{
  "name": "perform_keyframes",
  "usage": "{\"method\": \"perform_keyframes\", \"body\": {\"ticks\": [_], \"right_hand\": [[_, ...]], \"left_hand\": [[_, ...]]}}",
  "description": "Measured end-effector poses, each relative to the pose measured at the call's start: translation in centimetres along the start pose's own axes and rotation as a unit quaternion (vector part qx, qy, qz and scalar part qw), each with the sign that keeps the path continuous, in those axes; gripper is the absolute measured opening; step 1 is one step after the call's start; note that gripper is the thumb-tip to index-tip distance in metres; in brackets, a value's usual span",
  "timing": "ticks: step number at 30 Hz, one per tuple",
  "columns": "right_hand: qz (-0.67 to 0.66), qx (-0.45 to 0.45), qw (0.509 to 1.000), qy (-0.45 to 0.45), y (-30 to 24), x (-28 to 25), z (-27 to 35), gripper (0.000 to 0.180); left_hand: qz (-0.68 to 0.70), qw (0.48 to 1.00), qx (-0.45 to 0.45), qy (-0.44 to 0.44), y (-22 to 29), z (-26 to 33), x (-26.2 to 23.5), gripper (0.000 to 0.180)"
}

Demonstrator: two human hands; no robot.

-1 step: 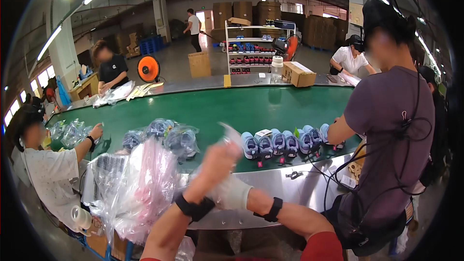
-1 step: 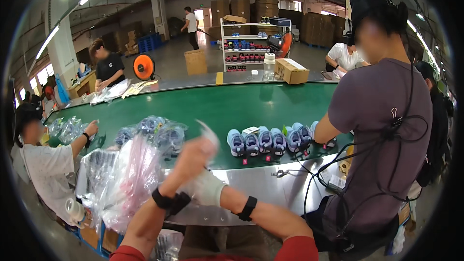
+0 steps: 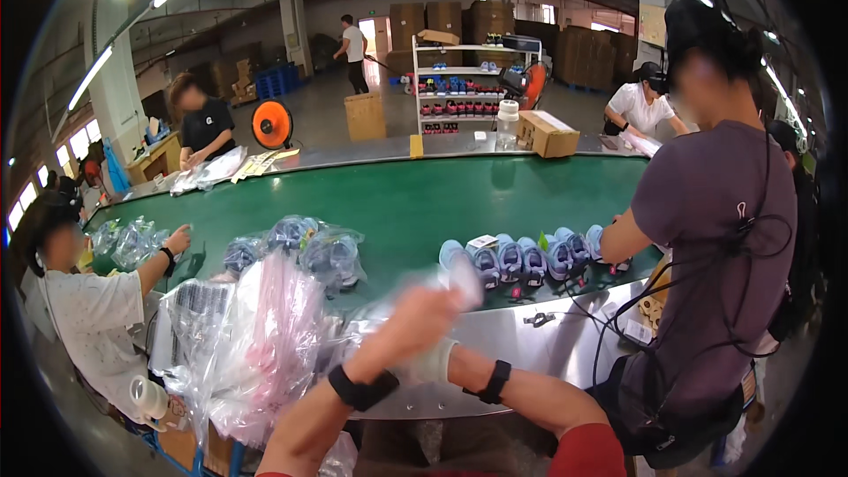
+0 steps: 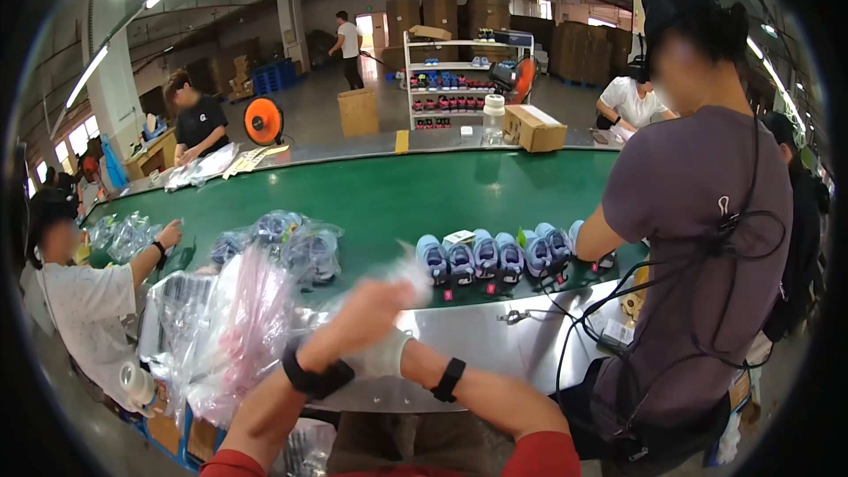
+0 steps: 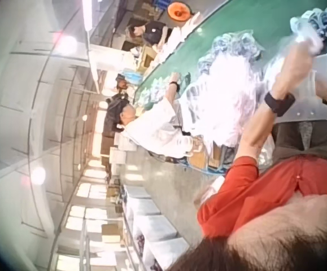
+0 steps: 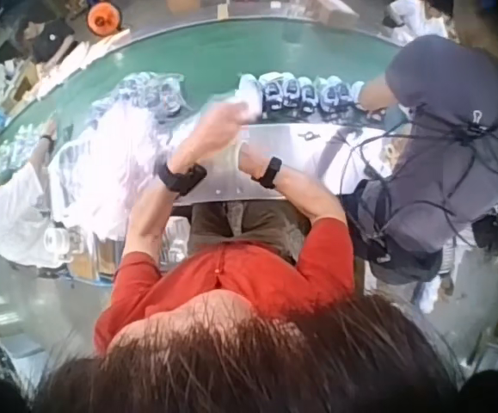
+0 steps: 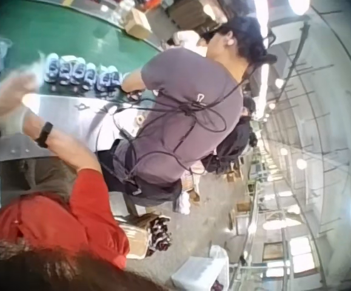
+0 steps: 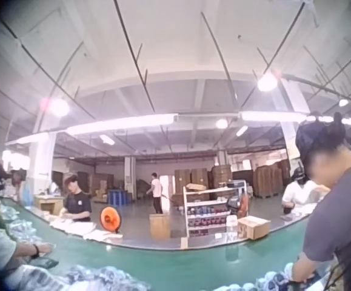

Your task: The person places pairs of light blue and purple sneakers into clear plastic bags on a green conveyor belt. They handle the shoes and bags by hand, opening the bags and inserting the footwear one pair at a time. The person works continuously along the line, moving the packaged shoes down the belt.

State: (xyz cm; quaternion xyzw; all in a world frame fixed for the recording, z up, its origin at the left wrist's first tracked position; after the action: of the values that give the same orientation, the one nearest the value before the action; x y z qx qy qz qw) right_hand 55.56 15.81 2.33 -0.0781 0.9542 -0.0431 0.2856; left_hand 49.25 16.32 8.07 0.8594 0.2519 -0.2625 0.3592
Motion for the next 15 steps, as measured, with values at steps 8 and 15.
{"method": "perform_keyframes", "body": {"ticks": [8,15], "right_hand": [[0.037,0.292,0.953,0.064,5.0,-1.7,-1.5,0.029],[0.222,0.403,0.884,-0.086,17.3,4.9,-7.0,0.029]], "left_hand": [[-0.086,0.976,-0.188,0.063,2.9,4.0,-5.8,0.014],[0.106,0.915,-0.305,0.242,0.6,3.6,-5.2,0.014]]}}
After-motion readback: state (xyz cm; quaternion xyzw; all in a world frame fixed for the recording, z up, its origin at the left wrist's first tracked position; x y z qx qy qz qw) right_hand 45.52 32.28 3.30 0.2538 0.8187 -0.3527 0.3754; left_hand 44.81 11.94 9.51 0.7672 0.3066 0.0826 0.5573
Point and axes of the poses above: each hand's wrist, its own z-axis away from the middle knuckle, its own x-axis out of the palm, y = z × x, the point moved 2 cm from there along -z, towards the middle knuckle, and after that the axes turned 7 degrees about y, right-handed, at the moved point
